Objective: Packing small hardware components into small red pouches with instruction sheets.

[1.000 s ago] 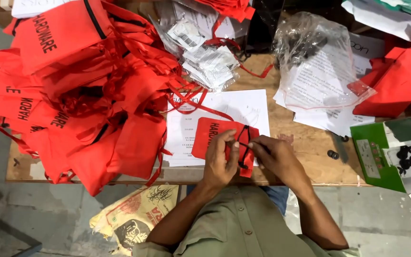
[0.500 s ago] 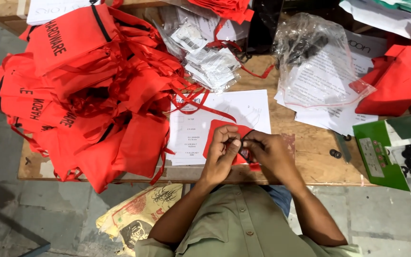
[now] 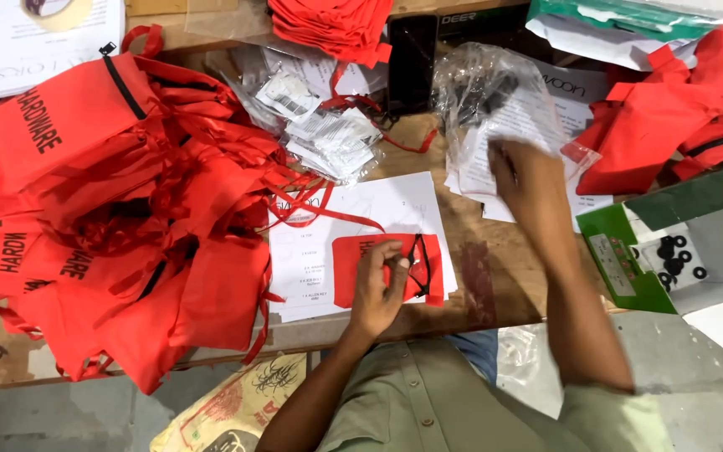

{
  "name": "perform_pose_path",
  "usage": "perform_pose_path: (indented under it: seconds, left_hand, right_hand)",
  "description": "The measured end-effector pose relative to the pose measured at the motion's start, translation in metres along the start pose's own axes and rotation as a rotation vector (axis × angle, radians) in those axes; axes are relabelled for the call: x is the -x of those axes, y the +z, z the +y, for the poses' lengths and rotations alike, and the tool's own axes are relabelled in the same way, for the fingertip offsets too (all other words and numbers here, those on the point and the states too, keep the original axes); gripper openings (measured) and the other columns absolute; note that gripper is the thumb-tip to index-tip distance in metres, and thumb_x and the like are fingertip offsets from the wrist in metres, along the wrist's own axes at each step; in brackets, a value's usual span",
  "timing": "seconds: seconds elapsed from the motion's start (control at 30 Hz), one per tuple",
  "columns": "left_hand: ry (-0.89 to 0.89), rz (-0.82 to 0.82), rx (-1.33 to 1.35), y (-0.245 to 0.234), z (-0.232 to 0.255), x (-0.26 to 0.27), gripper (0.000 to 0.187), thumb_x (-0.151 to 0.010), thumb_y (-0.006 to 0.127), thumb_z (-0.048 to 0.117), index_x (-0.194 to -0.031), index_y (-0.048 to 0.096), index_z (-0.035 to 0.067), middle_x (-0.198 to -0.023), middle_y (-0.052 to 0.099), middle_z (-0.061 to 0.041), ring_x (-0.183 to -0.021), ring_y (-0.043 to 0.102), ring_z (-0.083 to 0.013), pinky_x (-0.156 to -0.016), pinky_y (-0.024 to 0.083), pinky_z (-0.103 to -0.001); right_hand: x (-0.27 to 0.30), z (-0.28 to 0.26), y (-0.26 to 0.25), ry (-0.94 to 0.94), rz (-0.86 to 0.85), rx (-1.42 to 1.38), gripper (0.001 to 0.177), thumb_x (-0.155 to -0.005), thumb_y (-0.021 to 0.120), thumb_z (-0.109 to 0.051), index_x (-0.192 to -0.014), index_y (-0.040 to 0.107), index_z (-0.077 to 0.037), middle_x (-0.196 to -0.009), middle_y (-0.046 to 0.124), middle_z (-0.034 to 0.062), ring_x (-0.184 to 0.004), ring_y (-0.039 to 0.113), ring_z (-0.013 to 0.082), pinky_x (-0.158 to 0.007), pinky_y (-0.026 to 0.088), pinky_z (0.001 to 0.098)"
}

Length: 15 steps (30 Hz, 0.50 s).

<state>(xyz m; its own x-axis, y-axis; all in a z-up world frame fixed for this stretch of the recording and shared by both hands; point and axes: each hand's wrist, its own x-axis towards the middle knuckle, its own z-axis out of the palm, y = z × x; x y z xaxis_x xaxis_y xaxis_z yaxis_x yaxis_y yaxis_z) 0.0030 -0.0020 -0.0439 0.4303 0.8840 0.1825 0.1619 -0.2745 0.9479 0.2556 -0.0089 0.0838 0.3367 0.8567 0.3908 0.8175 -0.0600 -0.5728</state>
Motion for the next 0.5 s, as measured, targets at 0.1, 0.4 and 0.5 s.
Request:
perform_pose_path:
  seconds: [0.1,0.4,0.5]
  left_hand:
    - [0.215,0.056,-0.196,0.006,0.001,0.004,0.025,-0.098,0.066,0.011,-0.121,0.063,0.004,-0.100,0.067,-0.012,-0.095,0.063,-0.0274,-0.095,0.045,-0.044]
    - [0.397,0.059,-0.340,0.007,-0.011,0.008,0.021,-0.094,0.064,0.006,-0.115,0.065,0.007,-0.105,0.068,-0.012,-0.100,0.061,-0.0338,-0.095,0.042,-0.050]
    - [0.400,0.032,-0.362,0.005,-0.002,0.005,0.020,-0.094,0.064,0.006,-0.114,0.066,0.007,-0.105,0.068,-0.011,-0.100,0.060,-0.0332,-0.097,0.041,-0.050]
  right_hand:
    - [-0.079,0.113,0.069,-0.163,-0.164,0.284,0.011,-0.093,0.071,-0.005,-0.100,0.072,0.004,-0.102,0.071,0.0254,-0.096,0.067,0.0453,-0.084,0.052,0.0514]
    - [-0.213,0.244,0.189,-0.511,-0.353,0.526,0.071,-0.061,0.078,-0.022,-0.127,0.064,0.000,-0.119,0.067,0.0268,-0.112,0.064,0.0418,-0.097,0.051,0.0465]
    - [-0.213,0.243,0.193,-0.475,-0.396,0.582,0.065,-0.068,0.075,-0.025,-0.128,0.065,-0.003,-0.124,0.066,0.0236,-0.116,0.063,0.0393,-0.099,0.050,0.0456]
